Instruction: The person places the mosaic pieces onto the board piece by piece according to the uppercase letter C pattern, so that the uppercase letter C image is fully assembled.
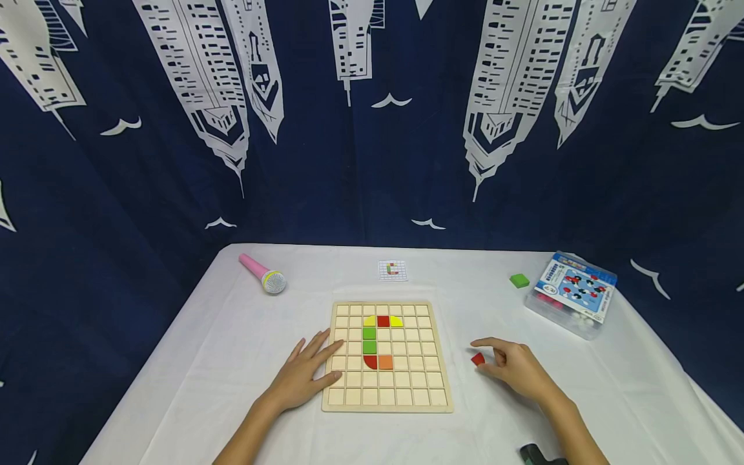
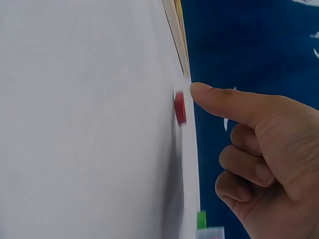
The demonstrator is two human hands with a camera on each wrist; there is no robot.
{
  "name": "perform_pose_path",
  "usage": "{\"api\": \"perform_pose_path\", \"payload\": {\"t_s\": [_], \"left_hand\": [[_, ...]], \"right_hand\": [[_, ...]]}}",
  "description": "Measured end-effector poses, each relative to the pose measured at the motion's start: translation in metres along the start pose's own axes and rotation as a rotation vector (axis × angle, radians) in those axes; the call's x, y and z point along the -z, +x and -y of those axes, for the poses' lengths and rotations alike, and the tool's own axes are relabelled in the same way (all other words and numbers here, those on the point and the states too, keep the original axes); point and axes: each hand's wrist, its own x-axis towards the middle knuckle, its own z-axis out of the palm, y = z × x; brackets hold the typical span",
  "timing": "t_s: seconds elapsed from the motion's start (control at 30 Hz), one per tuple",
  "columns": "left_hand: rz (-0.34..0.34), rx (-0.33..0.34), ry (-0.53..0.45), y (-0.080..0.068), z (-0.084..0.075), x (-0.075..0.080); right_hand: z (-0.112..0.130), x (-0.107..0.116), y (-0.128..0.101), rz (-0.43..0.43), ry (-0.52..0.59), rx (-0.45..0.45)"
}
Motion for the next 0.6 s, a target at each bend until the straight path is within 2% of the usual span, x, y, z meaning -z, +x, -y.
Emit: {"api": "perform_pose_path", "payload": {"t_s": [0.17, 0.43, 0.6], "left_hand": [[-0.005, -0.002, -0.001, 0.000, 0.000, 0.000], [-0.014, -0.004, -0.004, 0.000, 0.000, 0.000], [-0.013, -0.001, -0.002, 0.000, 0.001, -0.001]], "right_hand": [[-0.014, 0.008, -0.006, 0.040, -0.015, -0.039], [-0.020, 0.001, 0.002, 0.041, -0.007, 0.023], [-0.020, -0.004, 0.006, 0.050, 0.011, 0.024]]}}
